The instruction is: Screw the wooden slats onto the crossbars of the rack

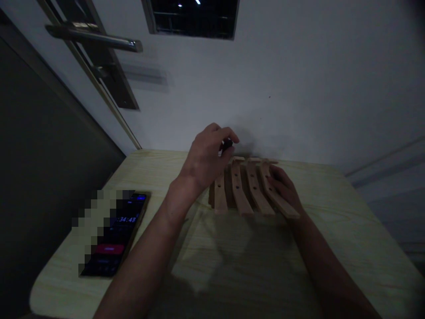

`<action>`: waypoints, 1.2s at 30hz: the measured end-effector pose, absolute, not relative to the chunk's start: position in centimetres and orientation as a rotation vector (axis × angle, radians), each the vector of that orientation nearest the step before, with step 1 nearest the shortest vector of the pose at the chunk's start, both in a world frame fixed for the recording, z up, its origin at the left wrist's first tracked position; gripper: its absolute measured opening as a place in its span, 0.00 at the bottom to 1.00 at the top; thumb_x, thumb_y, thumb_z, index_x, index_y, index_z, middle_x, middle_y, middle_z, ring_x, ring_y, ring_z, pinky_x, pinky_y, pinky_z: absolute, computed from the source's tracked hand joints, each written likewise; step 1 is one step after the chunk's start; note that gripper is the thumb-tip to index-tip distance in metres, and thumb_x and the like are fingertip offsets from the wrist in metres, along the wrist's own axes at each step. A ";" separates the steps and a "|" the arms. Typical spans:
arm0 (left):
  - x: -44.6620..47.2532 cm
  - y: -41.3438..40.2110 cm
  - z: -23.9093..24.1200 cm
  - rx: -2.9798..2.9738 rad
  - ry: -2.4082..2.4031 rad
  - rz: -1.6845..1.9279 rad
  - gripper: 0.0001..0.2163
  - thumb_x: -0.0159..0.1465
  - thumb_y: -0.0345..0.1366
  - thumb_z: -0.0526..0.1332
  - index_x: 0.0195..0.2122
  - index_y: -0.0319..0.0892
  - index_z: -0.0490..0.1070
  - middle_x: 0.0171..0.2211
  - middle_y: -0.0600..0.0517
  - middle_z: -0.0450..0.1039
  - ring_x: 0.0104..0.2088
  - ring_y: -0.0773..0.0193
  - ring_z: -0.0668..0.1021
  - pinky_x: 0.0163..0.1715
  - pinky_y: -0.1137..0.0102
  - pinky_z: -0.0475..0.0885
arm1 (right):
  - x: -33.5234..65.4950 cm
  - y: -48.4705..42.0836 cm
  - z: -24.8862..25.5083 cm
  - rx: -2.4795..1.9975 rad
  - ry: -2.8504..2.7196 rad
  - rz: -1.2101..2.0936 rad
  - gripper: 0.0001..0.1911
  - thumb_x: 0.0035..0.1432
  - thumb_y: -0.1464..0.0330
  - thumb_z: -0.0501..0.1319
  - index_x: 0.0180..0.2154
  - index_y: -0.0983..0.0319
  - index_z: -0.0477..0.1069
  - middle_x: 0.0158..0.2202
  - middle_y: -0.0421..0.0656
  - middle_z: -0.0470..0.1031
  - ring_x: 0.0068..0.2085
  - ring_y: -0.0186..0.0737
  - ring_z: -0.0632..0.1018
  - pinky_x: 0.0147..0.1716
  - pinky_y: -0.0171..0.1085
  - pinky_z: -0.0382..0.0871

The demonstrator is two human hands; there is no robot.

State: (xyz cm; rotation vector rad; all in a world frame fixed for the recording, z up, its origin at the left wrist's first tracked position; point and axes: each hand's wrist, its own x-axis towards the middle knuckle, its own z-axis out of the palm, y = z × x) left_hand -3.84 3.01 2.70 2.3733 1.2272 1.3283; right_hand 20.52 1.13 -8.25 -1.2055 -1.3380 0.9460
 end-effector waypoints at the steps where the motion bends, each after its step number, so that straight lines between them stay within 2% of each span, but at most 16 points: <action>1: -3.8 3.0 2.8 2.374 1.216 1.328 0.10 0.57 0.24 0.57 0.38 0.41 0.71 0.34 0.52 0.69 0.33 0.69 0.73 0.35 0.72 0.73 | 20.5 1.2 -8.2 -1.206 -1.343 0.943 0.17 0.50 0.62 0.62 0.44 0.52 0.70 0.48 0.41 0.71 0.52 0.47 0.69 0.56 0.51 0.57; 7: -3.9 2.8 2.9 2.380 1.158 1.309 0.14 0.57 0.21 0.53 0.42 0.40 0.69 0.36 0.52 0.72 0.35 0.69 0.75 0.38 0.72 0.74 | 20.6 1.3 -8.4 -1.221 -1.359 0.918 0.17 0.50 0.62 0.61 0.44 0.53 0.70 0.48 0.41 0.71 0.51 0.47 0.69 0.55 0.51 0.58; 13: -3.7 3.0 2.5 2.394 1.145 1.281 0.09 0.57 0.25 0.59 0.38 0.40 0.72 0.35 0.51 0.73 0.36 0.67 0.75 0.38 0.70 0.74 | 20.6 1.2 -8.5 -1.206 -1.385 0.901 0.16 0.52 0.62 0.60 0.45 0.53 0.69 0.49 0.41 0.70 0.52 0.47 0.69 0.56 0.50 0.58; 18: -3.8 3.2 2.7 2.356 1.211 1.354 0.06 0.56 0.27 0.61 0.35 0.41 0.74 0.34 0.51 0.69 0.33 0.68 0.74 0.35 0.70 0.73 | 20.6 1.2 -8.4 -1.199 -1.407 0.918 0.16 0.53 0.61 0.60 0.46 0.52 0.68 0.50 0.41 0.70 0.52 0.46 0.69 0.55 0.51 0.58; 22: -3.9 3.0 2.9 2.363 1.201 1.328 0.11 0.57 0.24 0.58 0.39 0.42 0.73 0.34 0.52 0.68 0.33 0.68 0.74 0.36 0.70 0.74 | 20.6 1.2 -8.4 -1.202 -1.379 0.925 0.16 0.51 0.62 0.60 0.44 0.52 0.69 0.49 0.41 0.70 0.51 0.47 0.69 0.56 0.51 0.57; 29: -3.7 2.5 2.9 2.384 1.072 1.275 0.18 0.57 0.20 0.51 0.45 0.41 0.69 0.40 0.51 0.73 0.39 0.68 0.75 0.42 0.69 0.74 | 20.5 1.2 -8.3 -1.218 -1.349 0.935 0.17 0.50 0.62 0.61 0.45 0.52 0.69 0.49 0.41 0.70 0.52 0.47 0.69 0.56 0.52 0.57; 36: -3.6 2.9 2.6 2.414 1.069 1.270 0.09 0.57 0.25 0.58 0.39 0.41 0.72 0.38 0.50 0.72 0.39 0.66 0.75 0.42 0.68 0.74 | 20.5 1.2 -8.3 -1.213 -1.373 0.897 0.15 0.51 0.63 0.61 0.43 0.52 0.69 0.48 0.40 0.71 0.51 0.46 0.70 0.55 0.50 0.59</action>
